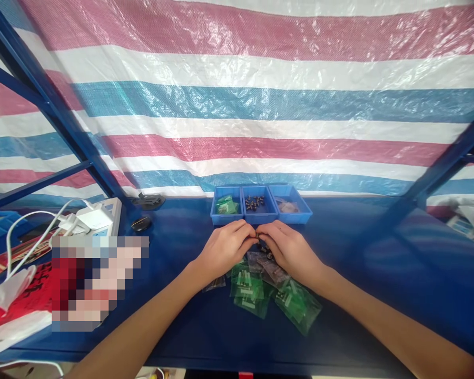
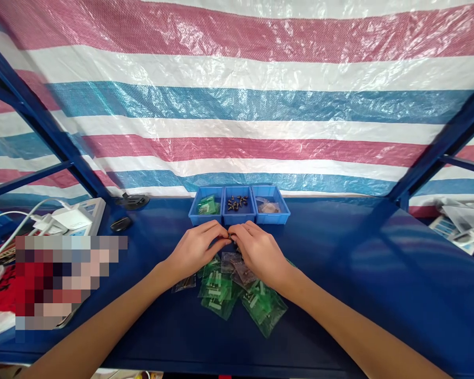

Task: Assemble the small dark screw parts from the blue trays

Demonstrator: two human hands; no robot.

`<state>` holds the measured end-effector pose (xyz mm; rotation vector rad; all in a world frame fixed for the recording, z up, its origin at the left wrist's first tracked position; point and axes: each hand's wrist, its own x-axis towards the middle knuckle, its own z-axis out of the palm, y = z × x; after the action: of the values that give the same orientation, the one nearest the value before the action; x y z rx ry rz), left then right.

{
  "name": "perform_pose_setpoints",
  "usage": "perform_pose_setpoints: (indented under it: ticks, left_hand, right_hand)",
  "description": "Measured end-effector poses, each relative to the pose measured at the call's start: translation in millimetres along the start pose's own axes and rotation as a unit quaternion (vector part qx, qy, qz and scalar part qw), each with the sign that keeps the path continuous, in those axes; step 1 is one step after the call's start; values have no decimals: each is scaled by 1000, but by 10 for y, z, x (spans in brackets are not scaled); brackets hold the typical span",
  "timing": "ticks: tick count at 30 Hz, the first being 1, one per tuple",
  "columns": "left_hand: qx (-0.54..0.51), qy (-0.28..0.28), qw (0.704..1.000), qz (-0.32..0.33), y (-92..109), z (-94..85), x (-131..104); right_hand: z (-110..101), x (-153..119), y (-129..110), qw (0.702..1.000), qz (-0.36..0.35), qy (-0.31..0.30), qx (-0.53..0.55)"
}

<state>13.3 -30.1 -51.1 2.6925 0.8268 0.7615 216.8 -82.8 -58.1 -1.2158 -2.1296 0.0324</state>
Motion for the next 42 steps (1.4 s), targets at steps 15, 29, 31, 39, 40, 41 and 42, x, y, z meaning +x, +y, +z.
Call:
perform_pose_setpoints:
  ticks: [15,29,31,39,40,41,42]
  left_hand:
    - [-142,34,988,-58,-14,59,16]
    - [-60,83,995,13,5,73,-8]
    - [-89,81,993,-10,7,61,12]
    - [-266,50,958,-97,40,83,68]
    - [-290,40,951,-100,43,87,68]
    - [-315,30,943,-103,44,90,68]
    - [-338,20,935,-106,43,91,68]
  right_hand:
    - [-51,44,34,997,46,4,67]
    - [-152,64,-53,993,69,-18,89]
    - [-148,60,-14,997,54,-4,62]
    - [-104,28,-19,999,-17,10,47]
    - [-102,31,-25,999,-19,11,47]
    - [-98,31,-30,999,-19,13,48]
    - [-93,28,-34,999,-18,15,49]
